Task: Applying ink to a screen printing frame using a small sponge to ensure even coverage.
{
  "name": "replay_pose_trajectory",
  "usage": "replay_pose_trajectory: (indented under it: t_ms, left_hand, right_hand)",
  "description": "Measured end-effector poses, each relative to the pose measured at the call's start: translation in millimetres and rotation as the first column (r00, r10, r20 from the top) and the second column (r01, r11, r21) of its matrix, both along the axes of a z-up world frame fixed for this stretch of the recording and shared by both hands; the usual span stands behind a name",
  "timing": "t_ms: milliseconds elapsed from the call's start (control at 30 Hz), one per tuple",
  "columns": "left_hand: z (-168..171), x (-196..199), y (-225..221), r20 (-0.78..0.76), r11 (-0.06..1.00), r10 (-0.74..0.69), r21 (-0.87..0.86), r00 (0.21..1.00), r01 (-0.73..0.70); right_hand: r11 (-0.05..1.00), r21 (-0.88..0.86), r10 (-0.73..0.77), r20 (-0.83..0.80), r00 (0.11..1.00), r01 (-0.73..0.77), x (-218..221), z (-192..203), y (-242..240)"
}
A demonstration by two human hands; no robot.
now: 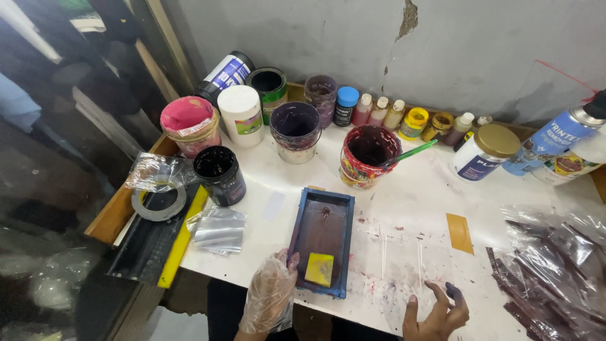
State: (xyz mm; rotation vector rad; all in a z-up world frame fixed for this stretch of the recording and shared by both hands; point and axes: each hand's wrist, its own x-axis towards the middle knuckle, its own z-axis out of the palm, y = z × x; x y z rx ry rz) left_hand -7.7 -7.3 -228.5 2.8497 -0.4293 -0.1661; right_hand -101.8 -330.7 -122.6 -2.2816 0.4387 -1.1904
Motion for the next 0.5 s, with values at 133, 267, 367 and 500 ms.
replay_pose_trajectory:
  t_ms: [133, 267, 367, 500]
  left_hand:
    - [-10.5, -4.4, 3.9, 0.478, 0.991, -0.111, 0.124, 0.871, 0.058]
    - [-7.2, -1.3, 7.2, 0.378, 0.989, -0.136, 0.113, 0.916, 0.1]
    - [41.0, -4.8, 1.0, 0.553, 0.989, -0.139, 0.117, 0.822, 0.089]
    - [182.2, -2.7, -36.9, -0.212, 0.816, 0.41, -0.349, 0.887, -0.46]
  right_hand:
    - [1.0, 0.021, -0.012, -0.042, 0.999, 0.013, -1.0, -2.5, -2.6]
    - [0.999, -0.032, 0.014, -0.036, 0.999, -0.016, -1.7, -5.4, -6.7]
    - [0.999, -0.042, -0.004, -0.077, 0.997, 0.001, -2.1, -14.7, -10.8]
    - [0.995, -0.089, -0.043, -0.057, 0.997, 0.038, 1.0, -17.4, -9.2]
